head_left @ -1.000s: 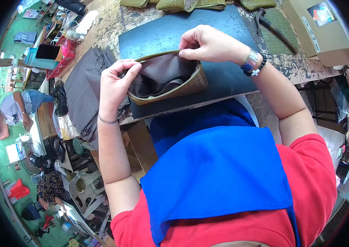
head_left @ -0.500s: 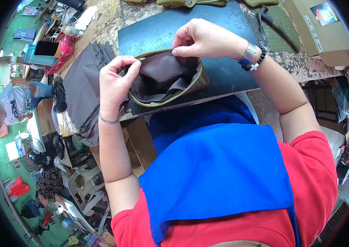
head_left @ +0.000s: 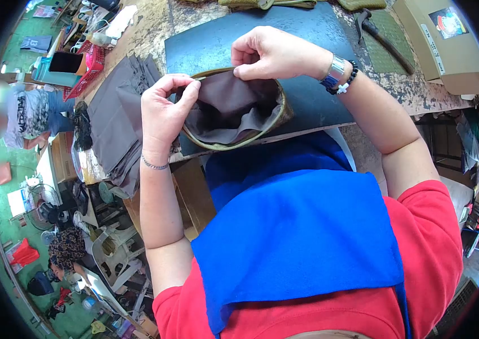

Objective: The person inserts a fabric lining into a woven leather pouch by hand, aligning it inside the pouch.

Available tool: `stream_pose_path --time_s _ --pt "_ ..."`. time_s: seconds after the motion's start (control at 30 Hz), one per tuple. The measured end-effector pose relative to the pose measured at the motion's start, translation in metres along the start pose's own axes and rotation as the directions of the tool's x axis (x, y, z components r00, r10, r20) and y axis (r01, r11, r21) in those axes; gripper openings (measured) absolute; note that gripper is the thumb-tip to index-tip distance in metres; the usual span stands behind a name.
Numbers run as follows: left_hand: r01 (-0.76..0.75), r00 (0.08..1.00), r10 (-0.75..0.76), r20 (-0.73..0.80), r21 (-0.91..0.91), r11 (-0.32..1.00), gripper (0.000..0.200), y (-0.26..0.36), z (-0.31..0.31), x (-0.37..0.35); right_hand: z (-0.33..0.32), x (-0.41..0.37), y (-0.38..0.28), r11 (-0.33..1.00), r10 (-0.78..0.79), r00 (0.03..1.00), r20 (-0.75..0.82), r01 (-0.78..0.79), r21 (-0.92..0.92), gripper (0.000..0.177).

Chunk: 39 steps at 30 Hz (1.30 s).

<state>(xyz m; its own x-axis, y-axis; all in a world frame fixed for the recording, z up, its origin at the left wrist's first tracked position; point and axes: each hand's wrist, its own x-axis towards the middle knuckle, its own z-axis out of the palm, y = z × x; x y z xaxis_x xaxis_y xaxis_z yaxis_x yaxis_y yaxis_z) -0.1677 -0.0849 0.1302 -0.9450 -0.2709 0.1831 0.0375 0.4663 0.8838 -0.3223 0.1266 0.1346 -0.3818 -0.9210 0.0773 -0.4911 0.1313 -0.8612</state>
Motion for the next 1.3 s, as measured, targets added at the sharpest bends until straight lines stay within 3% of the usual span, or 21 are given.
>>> stream_pose_path --time_s 0.07,0.23,0.37,0.6,0.7,0.87,1.3 --pt "0.033 0.999 -0.033 0.010 -0.030 0.999 0.009 0.002 0.000 0.001 0.001 0.002 0.001 0.999 -0.021 1.000 -0.011 0.022 0.041 0.024" --pt "-0.065 0.998 0.066 -0.007 0.038 0.997 0.012 0.003 0.002 0.001 -0.004 0.009 -0.006 0.999 -0.014 0.998 0.063 0.017 -0.049 0.025" --pt "0.003 1.000 -0.003 0.008 0.030 1.000 0.013 0.004 0.003 0.001 0.001 0.012 0.000 0.997 -0.072 0.997 0.012 0.073 -0.017 0.025" --pt "0.026 0.999 -0.027 0.022 0.013 1.000 0.013 0.008 0.002 0.001 -0.001 0.014 -0.005 0.992 -0.100 0.992 0.078 0.105 -0.067 0.024" --pt "-0.070 0.997 0.069 0.044 0.043 0.997 0.012 0.010 0.000 0.000 0.001 0.014 -0.003 0.985 -0.153 0.987 0.048 0.156 -0.076 0.024" --pt "-0.078 0.996 0.074 0.045 0.084 0.993 0.011 0.020 -0.006 -0.006 -0.002 0.014 -0.008 0.982 -0.143 0.984 0.106 0.155 -0.108 0.022" --pt "-0.047 0.999 0.048 -0.010 0.074 0.996 0.012 0.014 0.003 -0.004 0.012 0.025 -0.004 0.978 -0.201 0.979 0.042 0.203 -0.057 0.025"
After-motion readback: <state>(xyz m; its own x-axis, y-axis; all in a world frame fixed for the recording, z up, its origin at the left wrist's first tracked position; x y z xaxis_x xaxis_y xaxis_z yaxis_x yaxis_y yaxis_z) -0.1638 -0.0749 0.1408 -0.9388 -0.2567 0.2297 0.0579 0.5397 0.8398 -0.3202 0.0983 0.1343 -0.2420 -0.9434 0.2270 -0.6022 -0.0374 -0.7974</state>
